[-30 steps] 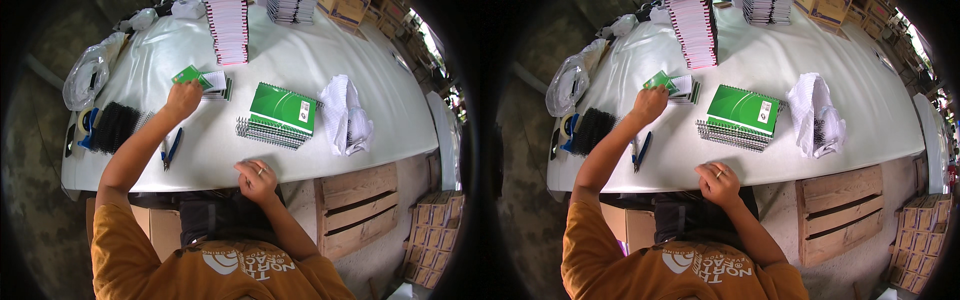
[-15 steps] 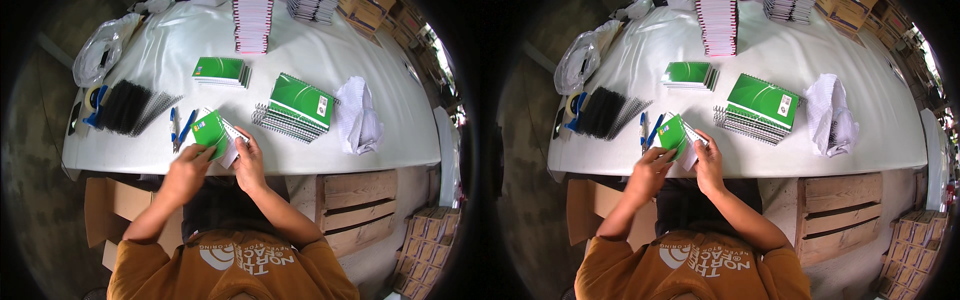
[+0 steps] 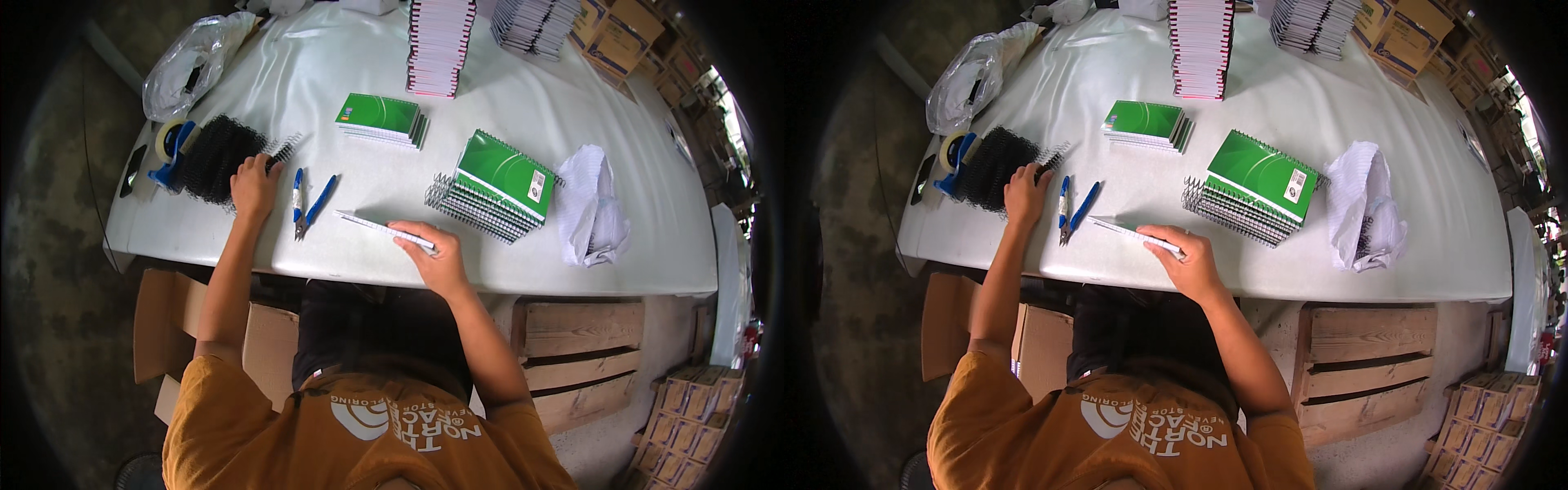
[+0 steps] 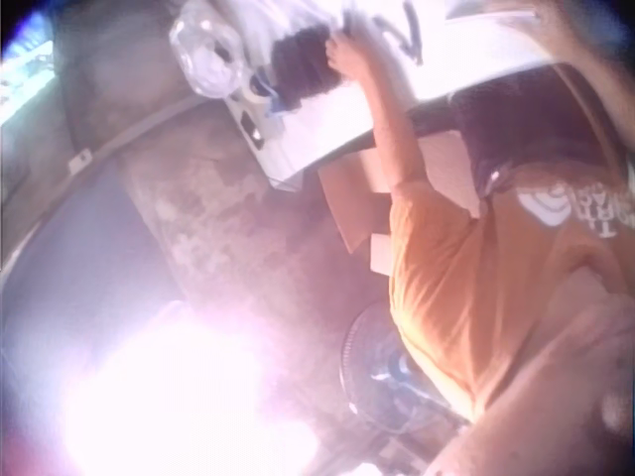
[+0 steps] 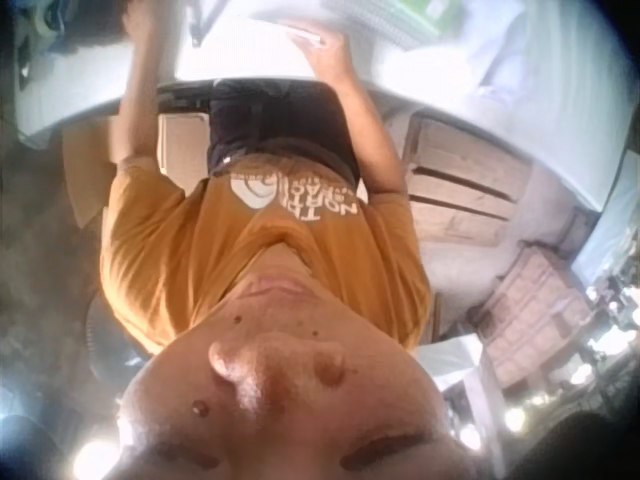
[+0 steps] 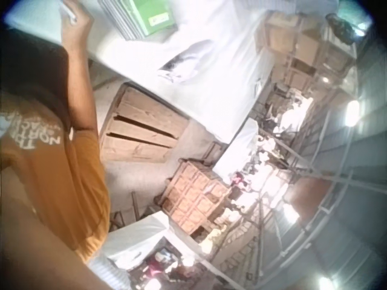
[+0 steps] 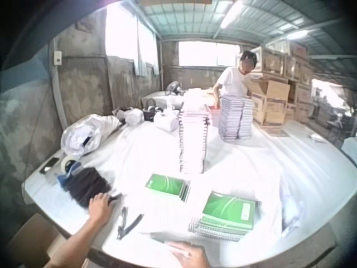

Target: The person threads a spiral wire through the pre-punched holes of a notebook cover and pages, kemudian repeats the process for several notebooks, stacking them on the table.

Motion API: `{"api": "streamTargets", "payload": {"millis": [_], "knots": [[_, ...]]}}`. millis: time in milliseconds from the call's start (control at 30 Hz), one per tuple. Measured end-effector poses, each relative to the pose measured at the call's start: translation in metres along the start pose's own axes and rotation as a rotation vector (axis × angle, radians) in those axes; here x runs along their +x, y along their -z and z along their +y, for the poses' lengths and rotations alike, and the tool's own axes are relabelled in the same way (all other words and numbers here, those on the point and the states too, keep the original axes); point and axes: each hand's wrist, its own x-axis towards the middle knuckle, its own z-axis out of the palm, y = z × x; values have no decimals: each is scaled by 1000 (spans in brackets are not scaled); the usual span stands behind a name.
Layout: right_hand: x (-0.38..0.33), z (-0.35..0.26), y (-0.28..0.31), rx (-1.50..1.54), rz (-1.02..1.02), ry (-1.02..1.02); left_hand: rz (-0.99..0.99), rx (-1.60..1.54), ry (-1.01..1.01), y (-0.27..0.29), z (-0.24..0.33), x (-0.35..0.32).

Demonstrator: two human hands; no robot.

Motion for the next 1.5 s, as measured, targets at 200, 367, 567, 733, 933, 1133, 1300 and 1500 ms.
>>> {"api": "streamTargets", "payload": {"millis": [200, 367, 567, 733, 933, 1133, 1300, 1500], "knots": [[3, -5, 17, 61, 50, -132, 53, 16, -166, 27, -19, 18], [1, 11, 18, 115, 118, -75, -67, -21, -137, 1, -4, -1], [7, 7, 15, 153, 48, -146, 229, 24, -279, 26, -15, 5], [7, 11, 19, 337, -18, -135, -357, -631, -159, 76, 55, -24], [6, 6, 19, 119, -8, -175, -624, -828, -318, 69, 83, -59], [5, 8, 14, 121, 62, -138, -543, -953, -292, 58, 73, -48], [2, 10, 13, 89, 41, -143, -647, -927, -208, 56, 79, -44], [1, 14, 13, 62, 35, -84, -803, -1105, -105, 62, 82, -33]]}}
